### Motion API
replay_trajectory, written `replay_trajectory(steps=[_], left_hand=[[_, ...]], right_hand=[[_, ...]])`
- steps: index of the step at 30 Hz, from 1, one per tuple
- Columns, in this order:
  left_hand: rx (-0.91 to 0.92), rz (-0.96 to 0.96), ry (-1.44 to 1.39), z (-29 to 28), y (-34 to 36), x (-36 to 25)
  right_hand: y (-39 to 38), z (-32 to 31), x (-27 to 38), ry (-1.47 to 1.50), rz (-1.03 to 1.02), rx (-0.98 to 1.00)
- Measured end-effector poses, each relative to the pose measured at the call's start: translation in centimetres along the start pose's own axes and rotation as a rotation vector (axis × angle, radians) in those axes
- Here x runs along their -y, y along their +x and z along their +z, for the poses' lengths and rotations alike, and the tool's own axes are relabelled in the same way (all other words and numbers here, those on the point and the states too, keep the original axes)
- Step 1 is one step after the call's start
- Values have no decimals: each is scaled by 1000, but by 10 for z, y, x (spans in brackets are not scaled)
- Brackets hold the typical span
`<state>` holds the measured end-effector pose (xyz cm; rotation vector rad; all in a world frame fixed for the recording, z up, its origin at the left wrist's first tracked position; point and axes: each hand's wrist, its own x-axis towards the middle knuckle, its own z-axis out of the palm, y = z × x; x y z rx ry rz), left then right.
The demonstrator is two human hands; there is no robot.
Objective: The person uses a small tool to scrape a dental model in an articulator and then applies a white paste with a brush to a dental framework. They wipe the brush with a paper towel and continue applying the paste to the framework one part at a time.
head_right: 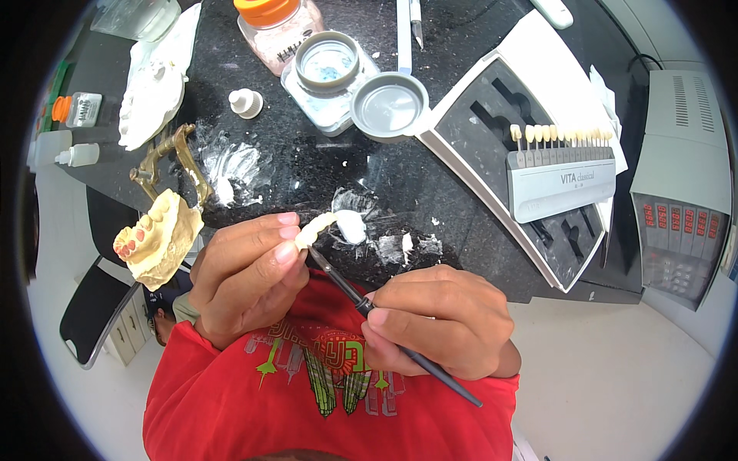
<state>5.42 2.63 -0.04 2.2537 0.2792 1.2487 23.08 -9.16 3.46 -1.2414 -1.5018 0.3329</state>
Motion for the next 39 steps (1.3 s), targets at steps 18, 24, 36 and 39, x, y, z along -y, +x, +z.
replay_trajectory(steps=[18, 24, 36, 39], left_hand=[[-29, -51, -16, 2, -2, -2], [-65, -40, 62, 9, -2, -3], [-94, -23, 123, 11, -2, -3], [-93, -27, 124, 11, -2, -4]], right_hand=[[-11, -35, 11, -45, 280, -161], [-19, -44, 14, 114, 590, -231], [-17, -45, 12, 14, 560, -88], [-16, -46, 11, 5, 557, -73]])
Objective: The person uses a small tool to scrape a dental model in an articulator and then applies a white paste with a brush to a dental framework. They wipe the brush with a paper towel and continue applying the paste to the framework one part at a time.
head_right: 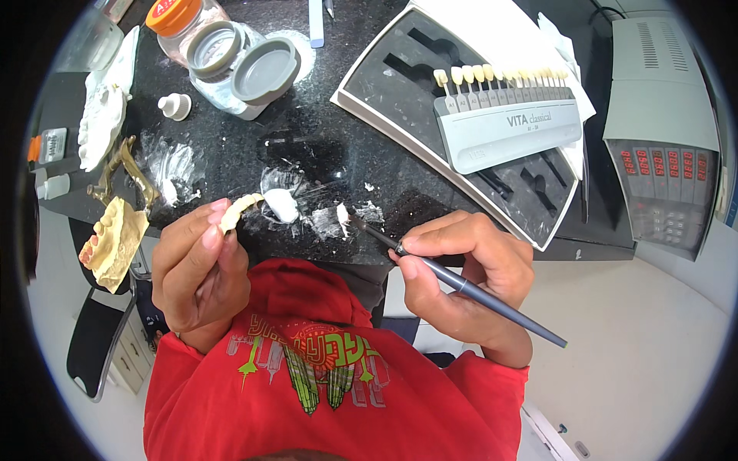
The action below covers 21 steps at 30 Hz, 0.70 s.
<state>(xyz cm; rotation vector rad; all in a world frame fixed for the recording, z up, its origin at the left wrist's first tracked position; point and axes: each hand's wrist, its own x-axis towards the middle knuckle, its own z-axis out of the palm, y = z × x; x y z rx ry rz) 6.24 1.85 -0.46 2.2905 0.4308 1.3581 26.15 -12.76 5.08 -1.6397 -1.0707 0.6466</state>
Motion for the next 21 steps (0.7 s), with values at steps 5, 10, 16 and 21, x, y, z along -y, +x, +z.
replay_trajectory(steps=[5, 10, 16, 21], left_hand=[[5, 4, -10, 0, 0, 1], [13, 10, -32, -1, -1, 3], [17, 1, -54, -2, 0, 2], [26, -1, -70, -4, -1, 3]], right_hand=[[-1, -1, -2, 23, 7, -19], [0, 0, -2, 53, -11, -14], [-3, 8, -3, 179, -267, 24], [11, 29, 0, 13, -566, 115]])
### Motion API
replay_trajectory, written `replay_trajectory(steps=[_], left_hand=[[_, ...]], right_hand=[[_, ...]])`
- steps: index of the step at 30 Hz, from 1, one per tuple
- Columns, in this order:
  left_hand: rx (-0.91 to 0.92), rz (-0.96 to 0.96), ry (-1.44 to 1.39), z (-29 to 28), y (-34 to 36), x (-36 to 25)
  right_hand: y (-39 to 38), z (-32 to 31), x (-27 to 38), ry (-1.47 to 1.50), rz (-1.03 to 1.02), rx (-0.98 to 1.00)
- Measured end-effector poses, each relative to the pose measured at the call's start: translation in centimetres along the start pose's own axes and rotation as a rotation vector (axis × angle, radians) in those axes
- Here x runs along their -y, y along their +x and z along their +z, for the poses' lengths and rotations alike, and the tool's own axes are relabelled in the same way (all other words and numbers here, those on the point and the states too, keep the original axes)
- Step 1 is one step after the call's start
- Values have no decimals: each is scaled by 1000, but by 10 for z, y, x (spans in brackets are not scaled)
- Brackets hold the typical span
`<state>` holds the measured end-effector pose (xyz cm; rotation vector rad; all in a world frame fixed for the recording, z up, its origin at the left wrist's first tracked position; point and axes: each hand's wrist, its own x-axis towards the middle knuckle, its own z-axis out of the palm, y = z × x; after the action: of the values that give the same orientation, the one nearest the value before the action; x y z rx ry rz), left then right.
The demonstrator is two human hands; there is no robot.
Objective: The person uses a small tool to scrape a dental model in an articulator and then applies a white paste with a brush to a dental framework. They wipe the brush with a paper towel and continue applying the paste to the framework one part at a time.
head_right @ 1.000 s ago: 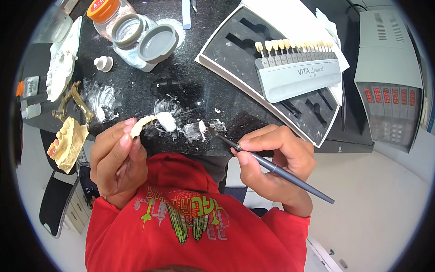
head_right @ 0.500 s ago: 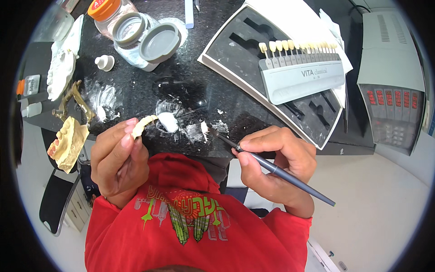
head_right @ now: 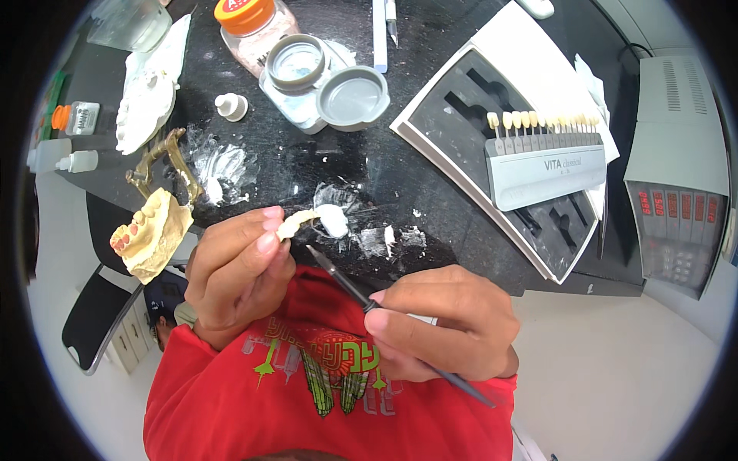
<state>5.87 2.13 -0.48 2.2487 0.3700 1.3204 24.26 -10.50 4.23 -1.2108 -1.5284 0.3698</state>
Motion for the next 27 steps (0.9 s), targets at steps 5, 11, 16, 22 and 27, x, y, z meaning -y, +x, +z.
replay_trajectory(steps=[5, 11, 16, 22, 27], left_hand=[[3, 1, -19, 0, -1, 0], [11, 7, 2, -1, -2, 0], [27, 8, 16, -2, 0, 0], [11, 13, -2, -1, -1, 0], [18, 11, -2, -2, -1, 0]], right_hand=[[3, 17, -6, -66, -70, -84], [4, 18, -8, -90, -83, -73], [4, 19, -7, -98, -63, -71], [5, 19, -5, -95, -43, -56], [4, 17, -7, -63, -33, -74]])
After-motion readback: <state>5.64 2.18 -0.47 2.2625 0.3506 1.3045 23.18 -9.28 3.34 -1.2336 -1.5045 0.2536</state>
